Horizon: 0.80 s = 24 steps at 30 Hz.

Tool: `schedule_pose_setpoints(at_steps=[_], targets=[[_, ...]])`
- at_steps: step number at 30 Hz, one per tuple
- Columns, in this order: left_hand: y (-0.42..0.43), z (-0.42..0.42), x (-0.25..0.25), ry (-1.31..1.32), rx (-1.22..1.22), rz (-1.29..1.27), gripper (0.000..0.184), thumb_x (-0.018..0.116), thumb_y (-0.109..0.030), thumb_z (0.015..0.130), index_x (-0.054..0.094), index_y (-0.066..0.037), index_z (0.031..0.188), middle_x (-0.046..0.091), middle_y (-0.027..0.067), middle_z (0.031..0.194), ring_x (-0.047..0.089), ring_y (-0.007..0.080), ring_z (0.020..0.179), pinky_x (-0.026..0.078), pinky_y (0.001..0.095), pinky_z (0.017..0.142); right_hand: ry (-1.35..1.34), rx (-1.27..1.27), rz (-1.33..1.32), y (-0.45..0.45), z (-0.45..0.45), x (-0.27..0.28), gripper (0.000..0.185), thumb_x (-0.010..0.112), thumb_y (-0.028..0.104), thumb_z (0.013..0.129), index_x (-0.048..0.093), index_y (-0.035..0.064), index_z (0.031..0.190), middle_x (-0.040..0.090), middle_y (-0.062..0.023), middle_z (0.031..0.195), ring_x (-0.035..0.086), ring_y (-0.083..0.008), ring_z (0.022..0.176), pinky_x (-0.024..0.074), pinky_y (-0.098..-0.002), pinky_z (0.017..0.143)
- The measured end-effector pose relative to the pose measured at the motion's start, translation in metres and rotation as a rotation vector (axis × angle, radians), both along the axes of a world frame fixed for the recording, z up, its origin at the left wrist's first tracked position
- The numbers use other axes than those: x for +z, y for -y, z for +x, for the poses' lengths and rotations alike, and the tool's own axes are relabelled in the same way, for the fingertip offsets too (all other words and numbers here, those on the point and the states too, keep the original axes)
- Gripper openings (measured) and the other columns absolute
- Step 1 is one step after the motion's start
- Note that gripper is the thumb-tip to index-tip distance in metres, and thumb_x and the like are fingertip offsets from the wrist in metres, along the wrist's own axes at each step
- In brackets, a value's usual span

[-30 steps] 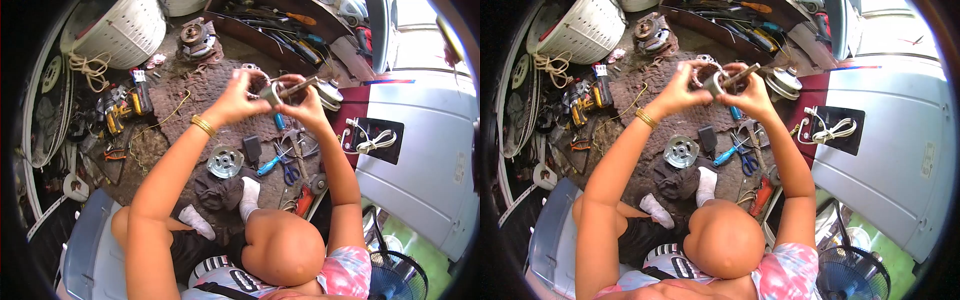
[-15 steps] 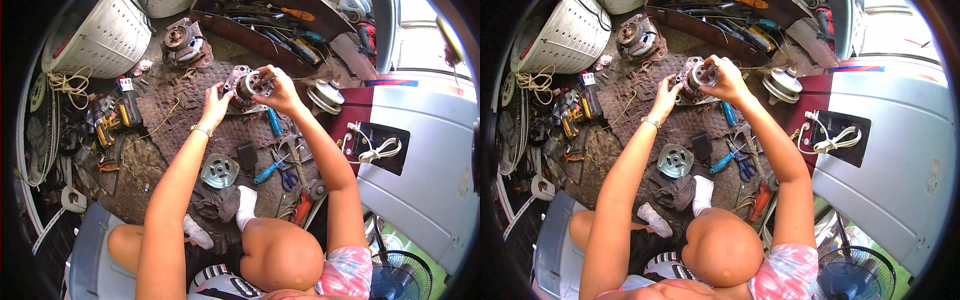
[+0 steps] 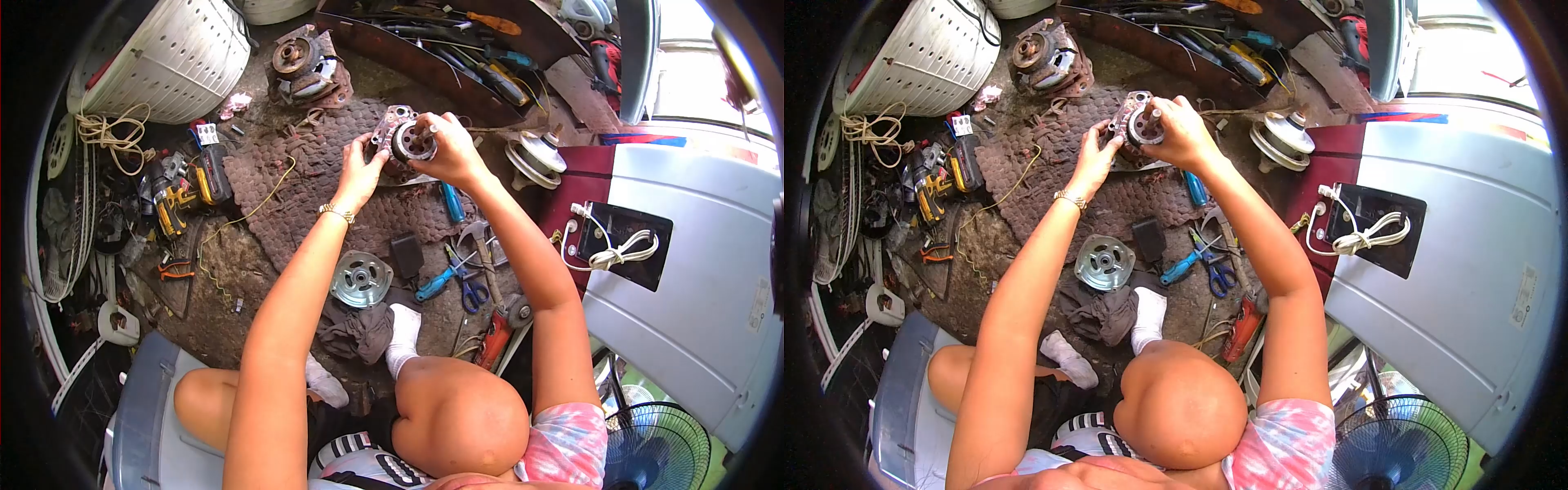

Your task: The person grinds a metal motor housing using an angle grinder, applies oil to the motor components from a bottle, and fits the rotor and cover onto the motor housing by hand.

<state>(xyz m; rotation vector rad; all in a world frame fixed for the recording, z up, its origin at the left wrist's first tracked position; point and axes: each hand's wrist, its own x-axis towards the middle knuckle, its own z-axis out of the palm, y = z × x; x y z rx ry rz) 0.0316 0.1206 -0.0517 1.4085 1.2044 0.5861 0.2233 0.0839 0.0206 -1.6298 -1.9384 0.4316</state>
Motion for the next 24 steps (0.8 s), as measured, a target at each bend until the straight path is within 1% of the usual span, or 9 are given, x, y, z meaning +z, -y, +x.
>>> schedule_pose_setpoints(at_steps=[6, 10, 15, 18, 21, 24], targets=[[0.0, -0.001, -0.001, -0.029, -0.011, 0.023, 0.053, 0.066, -0.027, 0.086, 0.047, -0.003, 0.129, 0.044, 0.0199, 0.126, 0.044, 0.031, 0.121, 0.035, 0.0382, 0.104, 0.048, -0.004, -0.031, -0.001, -0.005, 0.001, 0.047, 0.081, 0.014, 0.056, 0.053, 0.008, 0.093, 0.059, -0.0104, 0.086, 0.052, -0.0303, 0.085, 0.0455, -0.0392, 0.076], [0.001, -0.001, -0.001, 0.006, 0.009, -0.002, 0.052, 0.066, -0.027, 0.086, 0.047, -0.003, 0.129, 0.044, 0.0197, 0.127, 0.044, 0.0316, 0.121, 0.034, 0.0386, 0.105, 0.018, -0.032, -0.069, -0.002, -0.005, -0.001, 0.048, 0.081, 0.015, 0.056, 0.053, 0.0073, 0.093, 0.058, -0.0105, 0.087, 0.052, -0.0304, 0.085, 0.0454, -0.0393, 0.076], [0.001, 0.0, -0.003, -0.017, -0.004, 0.039, 0.052, 0.066, -0.027, 0.086, 0.047, -0.003, 0.128, 0.045, 0.0192, 0.125, 0.043, 0.0314, 0.121, 0.034, 0.0388, 0.105, 0.036, -0.018, -0.115, -0.002, -0.003, 0.003, 0.048, 0.081, 0.017, 0.056, 0.052, 0.0065, 0.093, 0.058, -0.0106, 0.088, 0.052, -0.0304, 0.086, 0.0453, -0.0396, 0.076], [0.001, 0.001, -0.005, 0.002, 0.003, 0.035, 0.052, 0.066, -0.026, 0.086, 0.047, -0.002, 0.128, 0.045, 0.0191, 0.124, 0.044, 0.0307, 0.121, 0.035, 0.0387, 0.105, 0.081, 0.025, -0.067, -0.002, -0.001, -0.006, 0.066, 0.081, 0.021, 0.057, 0.051, 0.0037, 0.112, 0.059, -0.0153, 0.099, 0.052, -0.0334, 0.093, 0.046, -0.0409, 0.083], [0.002, 0.001, -0.005, 0.019, 0.005, 0.022, 0.052, 0.066, -0.026, 0.087, 0.046, -0.001, 0.128, 0.044, 0.0194, 0.125, 0.044, 0.0303, 0.121, 0.035, 0.0384, 0.105, 0.063, 0.004, -0.071, -0.003, -0.004, 0.0, 0.047, 0.081, 0.015, 0.057, 0.052, 0.0067, 0.094, 0.058, -0.0104, 0.091, 0.052, -0.0301, 0.086, 0.0453, -0.0394, 0.077], [0.0, 0.0, -0.002, 0.001, -0.014, 0.021, 0.052, 0.065, -0.025, 0.087, 0.046, -0.001, 0.128, 0.043, 0.0195, 0.126, 0.044, 0.0303, 0.121, 0.035, 0.0381, 0.105, 0.047, 0.008, -0.024, -0.002, -0.002, -0.007, 0.046, 0.081, 0.014, 0.058, 0.053, 0.007, 0.094, 0.058, -0.0101, 0.091, 0.052, -0.0304, 0.087, 0.0453, -0.0395, 0.078]])
